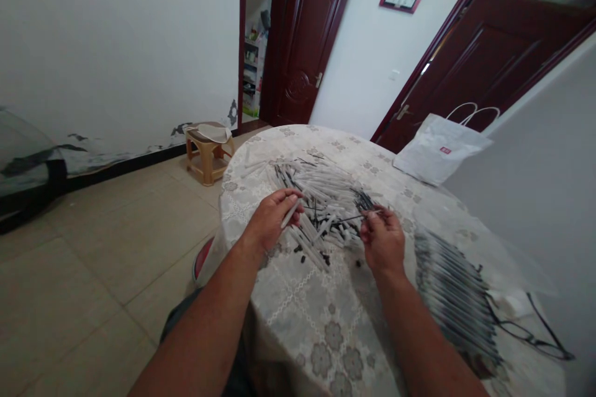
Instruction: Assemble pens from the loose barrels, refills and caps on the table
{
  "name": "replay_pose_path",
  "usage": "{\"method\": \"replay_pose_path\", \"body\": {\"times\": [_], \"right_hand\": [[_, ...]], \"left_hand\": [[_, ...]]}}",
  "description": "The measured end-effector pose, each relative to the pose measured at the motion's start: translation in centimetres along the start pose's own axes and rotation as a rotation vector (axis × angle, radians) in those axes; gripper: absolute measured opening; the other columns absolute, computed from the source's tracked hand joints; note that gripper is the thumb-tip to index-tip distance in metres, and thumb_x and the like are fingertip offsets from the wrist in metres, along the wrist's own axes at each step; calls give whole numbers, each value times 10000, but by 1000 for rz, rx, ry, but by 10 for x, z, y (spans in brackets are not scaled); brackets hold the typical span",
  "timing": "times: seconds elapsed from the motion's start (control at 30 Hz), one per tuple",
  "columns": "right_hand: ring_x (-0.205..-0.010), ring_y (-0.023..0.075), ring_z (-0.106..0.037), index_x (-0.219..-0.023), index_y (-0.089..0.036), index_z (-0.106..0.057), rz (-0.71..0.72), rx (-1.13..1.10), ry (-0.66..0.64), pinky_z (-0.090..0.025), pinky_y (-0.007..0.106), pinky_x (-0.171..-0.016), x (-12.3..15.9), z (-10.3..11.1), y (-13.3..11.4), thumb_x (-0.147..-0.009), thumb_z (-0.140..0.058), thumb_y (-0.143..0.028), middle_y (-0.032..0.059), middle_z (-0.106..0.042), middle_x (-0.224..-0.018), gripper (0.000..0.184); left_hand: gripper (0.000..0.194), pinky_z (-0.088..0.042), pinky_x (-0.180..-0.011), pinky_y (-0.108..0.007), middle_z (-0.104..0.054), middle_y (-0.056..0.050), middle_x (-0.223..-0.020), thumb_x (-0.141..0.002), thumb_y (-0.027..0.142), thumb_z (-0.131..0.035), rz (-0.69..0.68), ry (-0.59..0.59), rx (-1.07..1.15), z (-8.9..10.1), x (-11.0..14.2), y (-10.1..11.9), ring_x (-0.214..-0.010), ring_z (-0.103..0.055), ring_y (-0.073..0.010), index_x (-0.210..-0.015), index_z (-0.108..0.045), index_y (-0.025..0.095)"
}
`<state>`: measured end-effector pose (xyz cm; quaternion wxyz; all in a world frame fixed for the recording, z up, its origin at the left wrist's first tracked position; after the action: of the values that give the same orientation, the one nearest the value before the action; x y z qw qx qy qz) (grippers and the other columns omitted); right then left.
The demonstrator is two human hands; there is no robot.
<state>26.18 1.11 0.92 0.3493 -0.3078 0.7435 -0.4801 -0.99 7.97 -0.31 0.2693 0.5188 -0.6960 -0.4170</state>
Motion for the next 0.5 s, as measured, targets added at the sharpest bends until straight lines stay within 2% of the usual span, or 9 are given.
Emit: {"method": "replay_pose_path", "body": {"times": [0.17,0.23,0.37,0.5], "right_hand": [[-476,65,-535,-985,-204,-608,-26,-31,30,-356,168,-365,-6,9,14,-769,-781,-385,-12,-725,-866,330],[-467,63,-533,-957,-199,-606,-39,-41,23,-363,171,-364,-5,8,16,-779,-773,-409,-6,-734,-870,322],[-461,67,-537,-925,-199,-591,-76,-76,-9,-376,174,-370,1,1,20,-783,-776,-428,2,-747,-864,327],[-461,68,-536,-920,-200,-591,-89,-87,-39,-378,176,-368,8,-8,22,-786,-782,-419,2,-751,-870,320]], "left_hand": [[387,-581,-675,-285,-706,-42,-835,-739,220,-808,1,-25,177,-6,0,2,-655,-651,-121,-1090,-678,122],[398,-581,-653,-277,-697,-31,-824,-739,253,-833,-13,11,160,-4,-1,2,-642,-644,-117,-1081,-672,127],[372,-530,-542,-233,-634,2,-724,-782,423,-813,-36,138,162,4,-3,-5,-558,-577,-92,-972,-680,132],[390,-549,-589,-236,-615,9,-731,-766,438,-833,-27,163,216,5,-4,-14,-619,-598,-97,-972,-691,138]]}}
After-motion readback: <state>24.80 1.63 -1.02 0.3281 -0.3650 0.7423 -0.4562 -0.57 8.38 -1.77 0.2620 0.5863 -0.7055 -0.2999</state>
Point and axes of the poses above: each hand's wrist, its own x-axis away from the middle knuckle, its own z-axis out of the back of the hand, y = z × x, the point moved 9 cm from there along -x, towards the middle knuckle
